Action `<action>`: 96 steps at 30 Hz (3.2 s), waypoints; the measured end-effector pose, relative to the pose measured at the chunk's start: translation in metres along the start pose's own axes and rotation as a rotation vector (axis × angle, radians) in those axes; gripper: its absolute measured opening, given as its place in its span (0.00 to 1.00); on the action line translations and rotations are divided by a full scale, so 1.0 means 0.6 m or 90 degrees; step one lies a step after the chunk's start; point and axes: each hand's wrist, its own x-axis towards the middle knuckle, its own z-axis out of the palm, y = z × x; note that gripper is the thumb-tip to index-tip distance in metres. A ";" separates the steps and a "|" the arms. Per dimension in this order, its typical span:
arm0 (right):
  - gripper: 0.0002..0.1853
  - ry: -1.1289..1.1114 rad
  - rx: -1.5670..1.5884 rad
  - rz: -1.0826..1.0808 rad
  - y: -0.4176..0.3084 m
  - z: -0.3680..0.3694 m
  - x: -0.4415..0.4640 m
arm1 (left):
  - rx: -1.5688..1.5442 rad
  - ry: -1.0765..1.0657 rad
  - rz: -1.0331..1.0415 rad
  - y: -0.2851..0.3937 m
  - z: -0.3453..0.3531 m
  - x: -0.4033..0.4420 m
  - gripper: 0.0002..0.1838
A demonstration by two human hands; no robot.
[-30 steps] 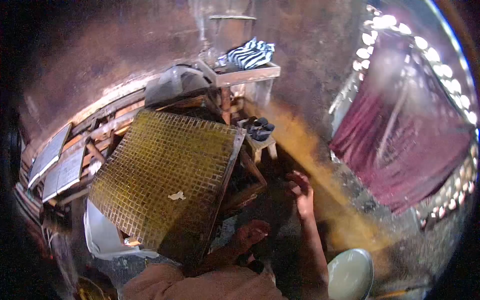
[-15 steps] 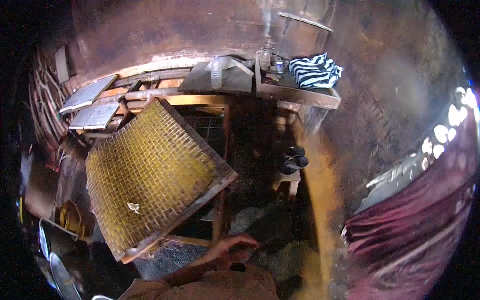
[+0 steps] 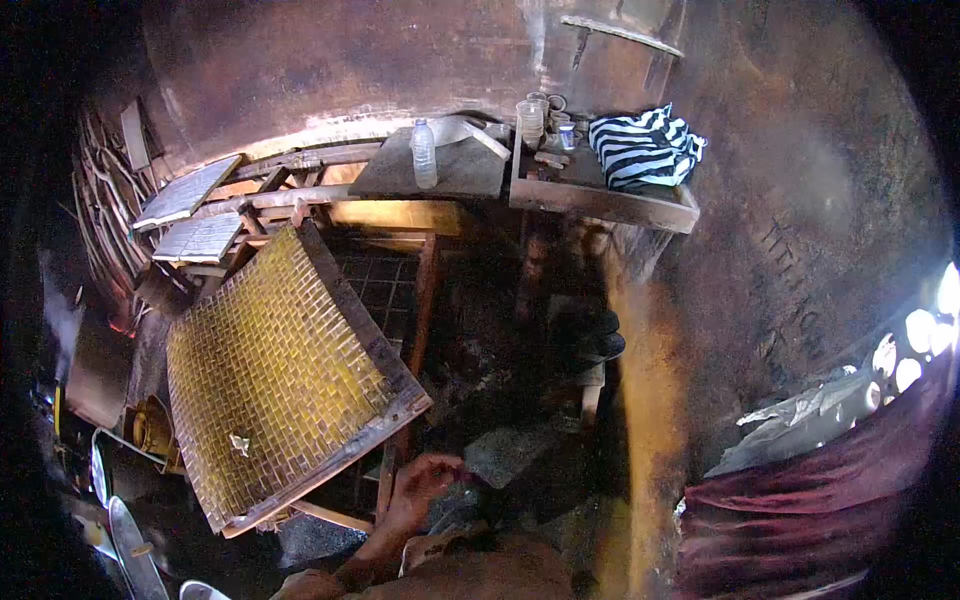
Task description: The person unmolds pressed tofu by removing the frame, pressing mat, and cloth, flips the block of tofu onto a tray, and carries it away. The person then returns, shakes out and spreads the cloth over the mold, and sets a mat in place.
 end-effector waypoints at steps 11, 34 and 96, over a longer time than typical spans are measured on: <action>0.14 0.019 -0.067 0.036 -0.035 0.032 -0.060 | 0.038 -0.013 0.127 0.138 0.028 -0.007 0.11; 0.12 -0.318 0.185 -0.609 -1.090 0.257 0.193 | 0.130 0.265 0.319 0.178 0.090 0.190 0.17; 0.27 -0.835 -0.358 -0.685 -0.116 1.872 -0.804 | 0.225 0.764 0.345 0.311 -0.610 -0.823 0.13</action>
